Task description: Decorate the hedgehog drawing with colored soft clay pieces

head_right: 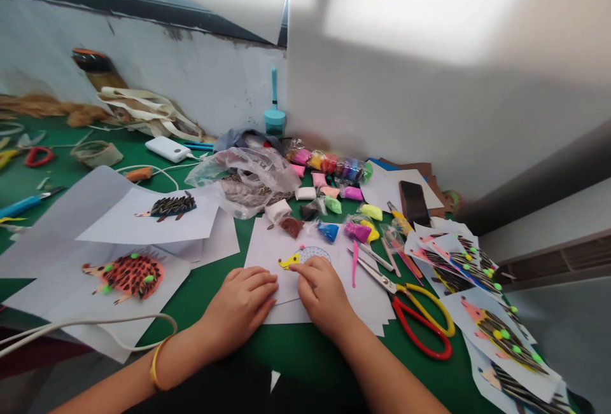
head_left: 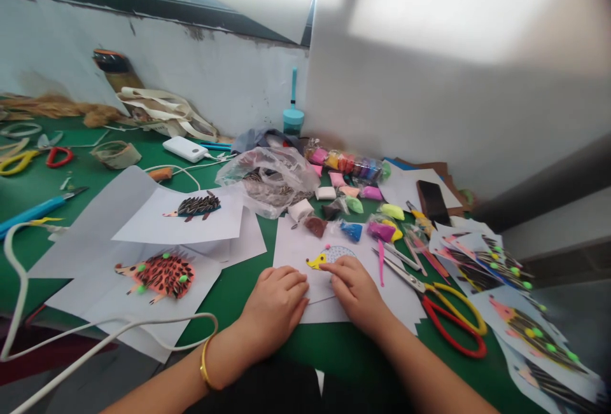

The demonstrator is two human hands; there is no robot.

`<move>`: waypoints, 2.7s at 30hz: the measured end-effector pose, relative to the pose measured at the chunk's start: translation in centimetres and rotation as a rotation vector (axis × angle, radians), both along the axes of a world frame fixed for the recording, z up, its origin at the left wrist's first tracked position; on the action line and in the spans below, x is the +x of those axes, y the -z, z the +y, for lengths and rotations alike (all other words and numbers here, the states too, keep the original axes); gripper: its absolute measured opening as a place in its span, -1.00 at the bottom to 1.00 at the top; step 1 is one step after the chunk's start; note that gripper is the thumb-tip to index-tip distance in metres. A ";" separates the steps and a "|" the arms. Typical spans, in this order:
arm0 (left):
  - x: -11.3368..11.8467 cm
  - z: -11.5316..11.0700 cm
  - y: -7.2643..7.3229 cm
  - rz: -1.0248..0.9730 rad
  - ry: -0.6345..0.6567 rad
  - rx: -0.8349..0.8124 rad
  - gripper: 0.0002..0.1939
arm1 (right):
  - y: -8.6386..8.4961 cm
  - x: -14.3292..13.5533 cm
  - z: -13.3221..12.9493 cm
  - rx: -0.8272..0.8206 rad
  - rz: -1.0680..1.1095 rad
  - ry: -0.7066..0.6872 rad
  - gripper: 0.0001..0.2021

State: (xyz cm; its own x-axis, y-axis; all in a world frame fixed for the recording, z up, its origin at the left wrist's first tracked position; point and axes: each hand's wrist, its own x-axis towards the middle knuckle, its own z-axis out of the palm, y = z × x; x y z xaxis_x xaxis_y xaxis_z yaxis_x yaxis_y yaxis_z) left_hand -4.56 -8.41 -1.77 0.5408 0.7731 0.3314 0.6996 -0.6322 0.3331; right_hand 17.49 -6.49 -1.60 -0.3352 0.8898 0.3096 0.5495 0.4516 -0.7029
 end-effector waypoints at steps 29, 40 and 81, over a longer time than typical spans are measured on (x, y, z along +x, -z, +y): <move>0.0 -0.2 -0.3 0.006 -0.001 -0.032 -0.81 | 0.3 -1.3 0.3 0.154 -0.365 -0.002 -0.67; 0.1 -0.2 -0.5 0.001 0.003 -0.031 -0.81 | 0.2 -1.3 0.0 0.174 -0.410 -0.005 -0.66; 0.0 -0.2 -0.4 -0.013 -0.004 -0.006 -0.81 | 0.1 -1.1 -0.2 0.234 -0.450 -0.021 -0.68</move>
State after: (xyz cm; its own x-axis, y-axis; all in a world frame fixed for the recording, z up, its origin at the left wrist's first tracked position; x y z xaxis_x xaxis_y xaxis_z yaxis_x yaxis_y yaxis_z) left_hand -4.52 -8.60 -1.39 0.5332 0.7774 0.3337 0.6980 -0.6272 0.3456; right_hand 16.36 -6.70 -1.66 -0.4981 0.8057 0.3206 0.7639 0.5827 -0.2773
